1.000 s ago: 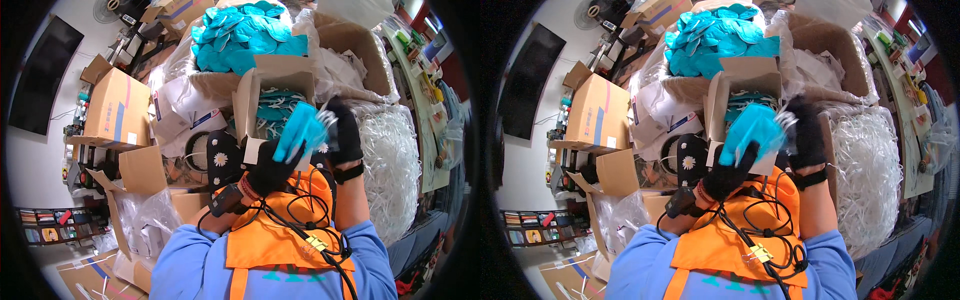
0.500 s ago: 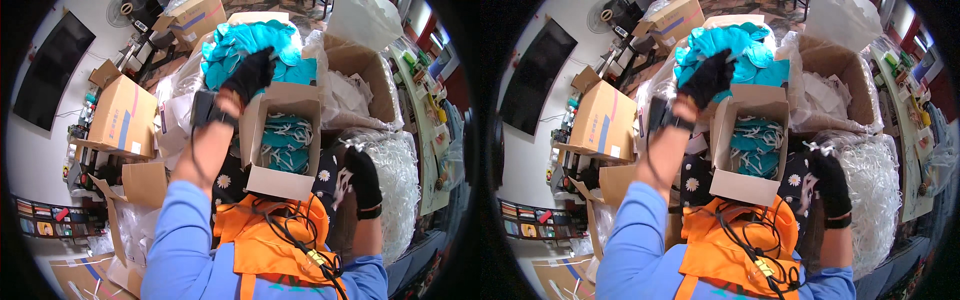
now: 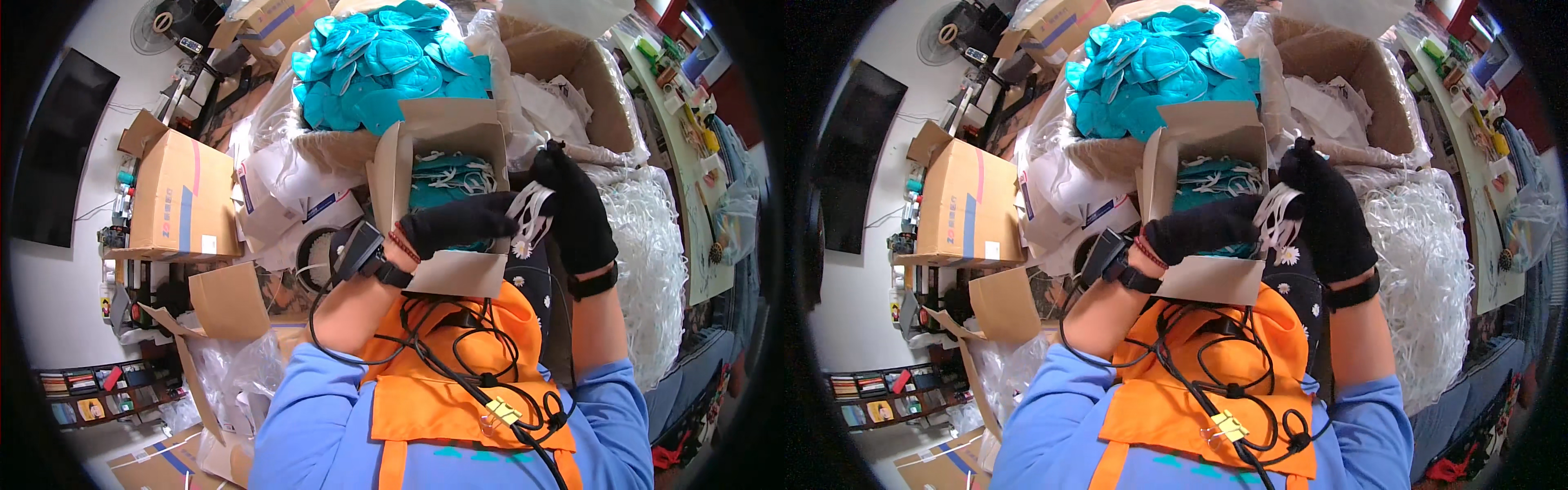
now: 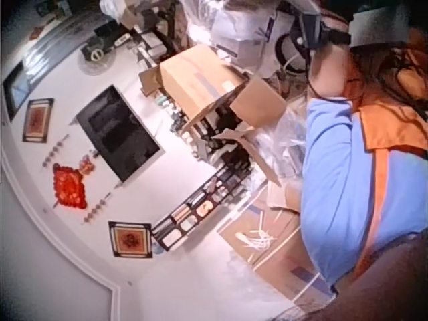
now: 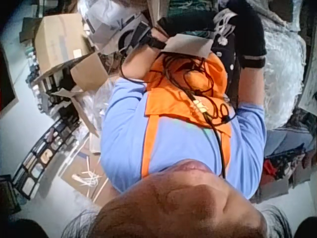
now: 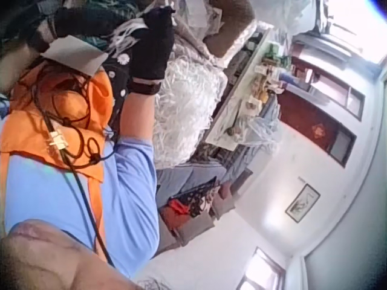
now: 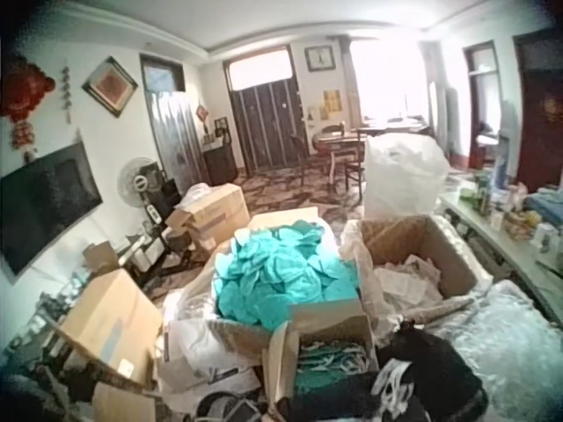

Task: The person is packing and inspecting individual face masks in a cluttered workspace.

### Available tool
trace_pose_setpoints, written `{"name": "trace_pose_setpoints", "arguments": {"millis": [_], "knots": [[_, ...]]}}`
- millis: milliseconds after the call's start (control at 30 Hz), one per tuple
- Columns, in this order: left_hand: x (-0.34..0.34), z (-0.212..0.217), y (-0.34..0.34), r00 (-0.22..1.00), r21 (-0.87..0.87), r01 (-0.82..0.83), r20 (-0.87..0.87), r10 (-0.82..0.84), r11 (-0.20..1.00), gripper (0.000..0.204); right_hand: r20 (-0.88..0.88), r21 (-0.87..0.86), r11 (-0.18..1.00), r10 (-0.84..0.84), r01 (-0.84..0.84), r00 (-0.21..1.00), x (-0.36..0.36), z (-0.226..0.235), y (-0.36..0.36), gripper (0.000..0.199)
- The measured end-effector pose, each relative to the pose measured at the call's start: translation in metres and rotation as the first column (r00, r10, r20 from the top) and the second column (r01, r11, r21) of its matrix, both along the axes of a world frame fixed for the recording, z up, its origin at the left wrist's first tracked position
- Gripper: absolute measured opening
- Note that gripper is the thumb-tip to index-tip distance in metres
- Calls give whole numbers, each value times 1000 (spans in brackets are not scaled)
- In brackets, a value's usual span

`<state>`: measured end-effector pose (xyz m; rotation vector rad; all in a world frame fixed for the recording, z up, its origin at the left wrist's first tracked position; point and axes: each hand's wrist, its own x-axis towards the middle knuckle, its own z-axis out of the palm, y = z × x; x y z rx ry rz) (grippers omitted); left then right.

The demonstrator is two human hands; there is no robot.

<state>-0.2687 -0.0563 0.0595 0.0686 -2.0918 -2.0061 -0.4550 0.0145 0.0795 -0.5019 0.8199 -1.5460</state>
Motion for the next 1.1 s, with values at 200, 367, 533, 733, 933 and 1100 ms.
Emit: {"name": "trace_pose_setpoints", "arguments": {"millis": [200,367,533,733,933,1100], "knots": [[16,16,29,974,268,-179,187,131,947,37,-416,-193,981,-95,14,905,0,-4,11,36],[16,18,38,961,232,-236,200,191,944,28,-315,-178,984,-27,-31,949,2,3,15,36],[16,22,45,935,477,-309,312,170,823,25,-267,-83,992,-115,96,957,7,6,17,32],[12,15,49,953,-705,-279,-118,281,652,26,-177,-3,989,-146,148,973,16,24,17,27],[5,5,65,951,-97,-301,-99,292,949,28,-151,-178,977,95,-122,984,-6,7,13,23],[13,-12,65,935,-101,-355,-45,352,929,31,-725,-190,980,-185,65,663,12,23,19,29]]}}
